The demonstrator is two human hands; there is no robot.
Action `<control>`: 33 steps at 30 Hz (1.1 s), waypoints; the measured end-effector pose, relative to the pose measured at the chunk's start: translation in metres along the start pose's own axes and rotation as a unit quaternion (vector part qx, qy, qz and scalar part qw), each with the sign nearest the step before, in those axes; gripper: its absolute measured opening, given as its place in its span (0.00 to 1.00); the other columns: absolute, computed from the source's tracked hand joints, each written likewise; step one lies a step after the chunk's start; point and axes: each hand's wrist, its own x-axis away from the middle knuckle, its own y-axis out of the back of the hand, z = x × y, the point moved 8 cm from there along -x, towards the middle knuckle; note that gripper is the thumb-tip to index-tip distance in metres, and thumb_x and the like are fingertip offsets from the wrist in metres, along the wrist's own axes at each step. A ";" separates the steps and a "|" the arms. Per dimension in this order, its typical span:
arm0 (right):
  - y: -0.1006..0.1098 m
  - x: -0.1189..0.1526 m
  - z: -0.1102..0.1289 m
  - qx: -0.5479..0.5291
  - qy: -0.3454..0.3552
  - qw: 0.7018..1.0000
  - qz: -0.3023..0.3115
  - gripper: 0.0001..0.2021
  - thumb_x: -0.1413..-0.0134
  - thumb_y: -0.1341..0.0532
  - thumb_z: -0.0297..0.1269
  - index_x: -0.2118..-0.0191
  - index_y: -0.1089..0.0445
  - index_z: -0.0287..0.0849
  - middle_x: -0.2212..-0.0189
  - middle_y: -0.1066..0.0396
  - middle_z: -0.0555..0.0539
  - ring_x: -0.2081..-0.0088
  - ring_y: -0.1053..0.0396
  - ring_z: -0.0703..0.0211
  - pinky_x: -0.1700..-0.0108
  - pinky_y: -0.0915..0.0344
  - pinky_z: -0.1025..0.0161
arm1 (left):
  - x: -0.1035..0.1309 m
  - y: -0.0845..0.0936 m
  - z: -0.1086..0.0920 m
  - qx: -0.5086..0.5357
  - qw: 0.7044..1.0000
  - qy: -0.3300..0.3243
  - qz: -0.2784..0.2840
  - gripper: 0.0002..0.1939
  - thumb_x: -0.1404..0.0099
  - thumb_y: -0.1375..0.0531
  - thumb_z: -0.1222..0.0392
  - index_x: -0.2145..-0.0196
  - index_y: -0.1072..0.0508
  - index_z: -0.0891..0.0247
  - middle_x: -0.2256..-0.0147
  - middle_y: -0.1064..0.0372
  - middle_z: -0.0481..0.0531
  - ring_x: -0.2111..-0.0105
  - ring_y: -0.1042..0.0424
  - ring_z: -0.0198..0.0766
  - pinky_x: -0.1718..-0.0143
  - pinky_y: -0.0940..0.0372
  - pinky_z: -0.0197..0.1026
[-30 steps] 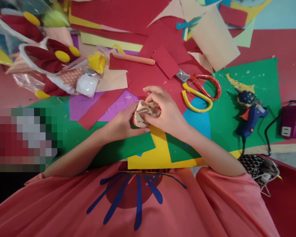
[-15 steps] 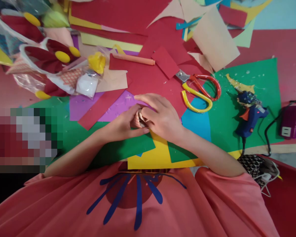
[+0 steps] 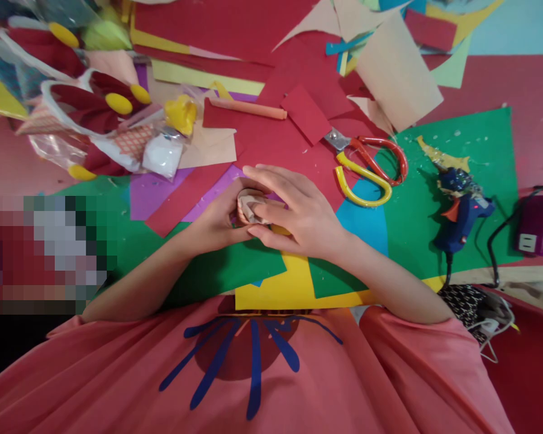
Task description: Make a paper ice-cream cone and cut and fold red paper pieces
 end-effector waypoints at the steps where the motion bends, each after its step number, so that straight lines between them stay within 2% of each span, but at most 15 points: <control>1: -0.002 0.000 0.001 -0.002 0.006 1.000 0.012 0.08 0.41 0.41 0.40 0.62 0.30 0.42 0.42 0.35 0.37 0.39 0.37 0.45 0.43 0.35 0.43 | 0.000 -0.001 0.001 0.000 1.000 0.002 0.003 0.26 0.41 0.36 0.48 0.50 0.40 0.60 0.54 0.31 0.55 0.54 0.27 0.40 0.56 0.30 0.41; 5: -0.006 -0.001 0.004 -0.020 0.022 0.998 0.046 0.10 0.41 0.41 0.42 0.65 0.31 0.40 0.40 0.37 0.34 0.37 0.40 0.43 0.40 0.37 0.43 | 0.001 -0.005 0.000 0.013 1.000 -0.007 0.019 0.29 0.41 0.38 0.45 0.48 0.40 0.60 0.53 0.30 0.56 0.53 0.27 0.41 0.54 0.29 0.43; 9: -0.003 -0.001 -0.004 -0.094 -0.043 0.994 0.045 0.12 0.41 0.42 0.44 0.55 0.30 0.44 0.39 0.38 0.40 0.37 0.40 0.44 0.39 0.38 0.41 | 0.001 -0.002 -0.001 0.011 1.000 0.002 0.000 0.25 0.41 0.37 0.48 0.51 0.39 0.61 0.55 0.30 0.55 0.56 0.27 0.38 0.58 0.29 0.39; 11: -0.002 -0.001 -0.008 -0.124 -0.067 0.989 0.037 0.12 0.40 0.43 0.43 0.54 0.30 0.47 0.38 0.39 0.44 0.38 0.39 0.46 0.40 0.37 0.42 | 0.001 -0.002 0.000 0.014 1.000 0.013 -0.001 0.24 0.41 0.36 0.49 0.52 0.38 0.61 0.54 0.31 0.55 0.56 0.27 0.38 0.60 0.29 0.38; 18: -0.008 -0.002 -0.002 -0.113 -0.028 0.991 0.064 0.12 0.37 0.47 0.43 0.61 0.29 0.42 0.37 0.41 0.38 0.34 0.46 0.47 0.35 0.42 0.45 | 0.002 -0.006 -0.002 0.059 0.998 0.032 0.020 0.22 0.41 0.37 0.58 0.52 0.41 0.59 0.60 0.32 0.50 0.60 0.28 0.35 0.62 0.29 0.36; 20: -0.005 -0.002 -0.007 -0.141 -0.058 0.987 0.055 0.14 0.35 0.49 0.41 0.62 0.28 0.44 0.37 0.41 0.42 0.34 0.45 0.50 0.35 0.42 0.45 | 0.002 -0.007 -0.004 0.074 0.996 0.023 0.034 0.22 0.41 0.39 0.60 0.51 0.41 0.58 0.58 0.32 0.50 0.58 0.27 0.35 0.62 0.29 0.36; 23: -0.001 0.001 -0.021 -0.191 -0.149 0.970 0.031 0.17 0.34 0.52 0.38 0.64 0.27 0.47 0.39 0.37 0.48 0.38 0.39 0.55 0.37 0.38 0.48 | 0.002 -0.010 -0.004 0.098 0.993 0.020 0.062 0.22 0.38 0.42 0.59 0.47 0.41 0.57 0.53 0.32 0.53 0.52 0.28 0.39 0.59 0.28 0.38; 25: 0.001 0.003 -0.029 -0.203 -0.194 0.960 0.010 0.15 0.35 0.49 0.37 0.66 0.26 0.47 0.41 0.34 0.49 0.40 0.36 0.55 0.39 0.36 0.48 | 0.001 -0.006 0.000 0.098 0.994 0.031 0.037 0.23 0.37 0.42 0.58 0.45 0.41 0.57 0.48 0.33 0.55 0.48 0.29 0.41 0.54 0.29 0.41; 27: 0.001 0.003 -0.034 -0.199 -0.213 0.957 -0.005 0.10 0.38 0.45 0.36 0.66 0.26 0.46 0.43 0.33 0.48 0.41 0.35 0.52 0.41 0.34 0.47 | -0.001 0.004 0.001 0.063 0.997 0.025 -0.023 0.27 0.39 0.38 0.57 0.44 0.41 0.57 0.45 0.35 0.56 0.46 0.31 0.42 0.50 0.31 0.42; 30: -0.003 0.004 -0.037 -0.185 -0.220 0.958 -0.016 0.05 0.43 0.40 0.35 0.67 0.27 0.45 0.45 0.32 0.46 0.42 0.34 0.49 0.41 0.34 0.45 | -0.001 0.017 -0.005 -0.060 0.993 -0.019 -0.098 0.26 0.41 0.36 0.57 0.46 0.37 0.59 0.49 0.32 0.56 0.48 0.30 0.42 0.49 0.31 0.44; 33: -0.004 0.007 -0.037 -0.175 -0.213 0.960 -0.047 0.02 0.44 0.39 0.36 0.65 0.31 0.45 0.46 0.31 0.45 0.44 0.32 0.50 0.43 0.34 0.45 | 0.001 0.017 -0.016 -0.170 0.976 -0.078 -0.109 0.19 0.41 0.37 0.61 0.52 0.33 0.61 0.54 0.28 0.55 0.52 0.28 0.41 0.51 0.32 0.45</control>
